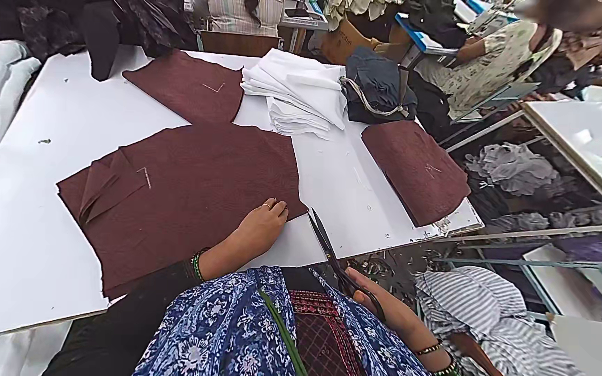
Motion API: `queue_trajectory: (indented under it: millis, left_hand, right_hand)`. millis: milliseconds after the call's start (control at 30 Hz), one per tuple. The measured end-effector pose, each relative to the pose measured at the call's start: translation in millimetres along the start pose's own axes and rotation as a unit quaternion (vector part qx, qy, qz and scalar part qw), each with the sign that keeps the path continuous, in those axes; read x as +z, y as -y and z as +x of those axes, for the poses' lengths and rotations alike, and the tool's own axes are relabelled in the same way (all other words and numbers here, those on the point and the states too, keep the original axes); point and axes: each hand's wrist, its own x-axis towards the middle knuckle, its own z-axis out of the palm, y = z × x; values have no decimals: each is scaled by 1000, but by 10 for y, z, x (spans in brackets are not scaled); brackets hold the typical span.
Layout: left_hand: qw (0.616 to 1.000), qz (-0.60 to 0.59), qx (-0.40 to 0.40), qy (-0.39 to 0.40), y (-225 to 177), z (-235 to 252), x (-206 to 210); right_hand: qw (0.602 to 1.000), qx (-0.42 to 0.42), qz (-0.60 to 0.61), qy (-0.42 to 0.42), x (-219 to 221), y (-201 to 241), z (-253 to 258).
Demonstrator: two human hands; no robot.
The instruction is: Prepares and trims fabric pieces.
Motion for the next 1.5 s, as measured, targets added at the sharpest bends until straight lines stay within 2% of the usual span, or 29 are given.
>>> queue_trajectory:
  millis: [100, 233, 333, 400, 567, 800, 1067, 1233, 1500]
  left_hand:
    - [998, -31, 5, -50, 47, -23, 54]
    - [981, -76, 20, -179, 161, -51, 137]
    - [967, -73, 40, -240, 229, 5, 215]
    - [969, -71, 36, -234, 240, 44, 214]
    - [985, -76, -12, -152, 138, 92, 92]
    - [967, -62, 37, -243, 143, 173, 378]
    - [961, -91, 67, -254, 183, 184, 419]
    - [963, -94, 68, -242, 193, 183, 406]
    - [972, -100, 63, -205, 184, 177, 352]
  right_hand:
    - [1000, -3, -16, 9, -29, -1, -9]
    - [999, 6, -35, 19, -51, -14, -7]
    - [999, 9, -46, 25, -64, -25, -1]
    - [998, 14, -53, 24, -61, -17, 13]
    - [994, 30, -92, 40, -57, 80, 36]
    - [996, 45, -54, 52, -47, 177, 96]
    - [996, 76, -44, -11, 43, 329, 218]
    - [992, 102, -64, -19, 97, 495, 270]
    - [991, 103, -90, -13, 122, 505, 244]
